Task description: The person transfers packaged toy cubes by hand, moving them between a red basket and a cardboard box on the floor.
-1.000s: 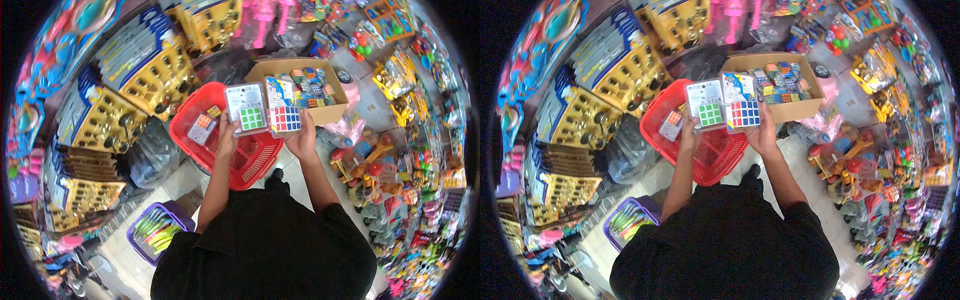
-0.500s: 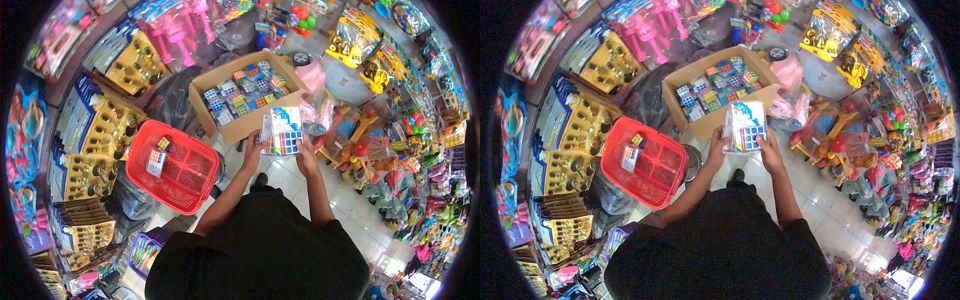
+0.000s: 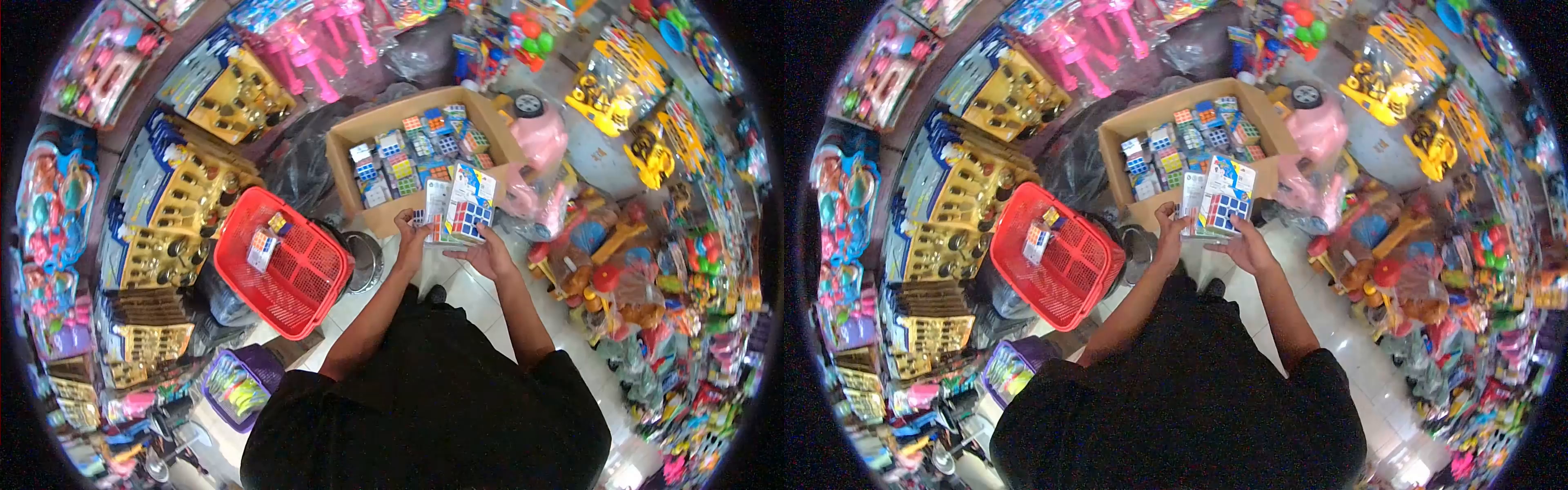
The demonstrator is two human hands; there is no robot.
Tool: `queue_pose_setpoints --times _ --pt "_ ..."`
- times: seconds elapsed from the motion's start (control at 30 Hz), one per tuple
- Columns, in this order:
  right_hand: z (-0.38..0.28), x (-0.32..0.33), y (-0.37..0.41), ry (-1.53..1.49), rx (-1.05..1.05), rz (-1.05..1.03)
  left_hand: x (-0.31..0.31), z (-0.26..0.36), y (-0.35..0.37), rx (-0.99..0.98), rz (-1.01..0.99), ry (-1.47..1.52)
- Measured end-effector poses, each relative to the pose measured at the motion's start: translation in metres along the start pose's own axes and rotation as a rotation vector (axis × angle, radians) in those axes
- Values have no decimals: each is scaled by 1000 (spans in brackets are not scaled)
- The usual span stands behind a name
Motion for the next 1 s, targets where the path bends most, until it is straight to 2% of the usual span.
queue_pose_setpoints --times 0.07,0.17,0.2,0.33,0.43,0.47,0.53,0.6,0.7,0.73,0.83,0.93,1.0 --pt "-3 -5 -31 -27 -46 -26 20 -3 -17 19 55 -60" --pt "-11 -22 -73 54 -67 -6 47 9 -41 181 78 -48" --pt "-9 -24 -90 76 -69 -8 54 6 -53 162 123 -51" --pt "-20 -45 -140 146 -147 -32 81 6 -98 294 132 -207" --pt "-23 -41 -179 153 -201 5 96 6 -132 294 9 -97" --pt "-23 -38 -190 160 -212 -3 113 -16 -149 390 -80 -68" --pt "-21 -33 -211 139 -271 -3 113 14 -150 433 -110 -296" --pt "-18 -30 -227 161 -315 -9 138 -34 -177 376 -153 -279" --pt "-6 -12 -257 223 -426 69 138 -18 -175 415 -215 -274" --pt "1 -3 -266 248 -448 46 140 -19 -175 437 -215 -316" --pt "13 1 -283 301 -555 81 150 -27 -172 642 -48 -574" --pt "22 8 -295 367 -680 82 178 -69 -182 549 -200 -845" --pt "23 11 -301 390 -678 97 179 -53 -182 479 -246 -979"
Point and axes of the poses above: each hand's wrist, its own y-axis away from the middle knuckle, its own x-axis out of the back of the hand, z = x × y, the point moved 1 cm from there along -y, towards the middle knuckle, and after that the axes turned 2 degrees about -x, right-handed, at the moved point
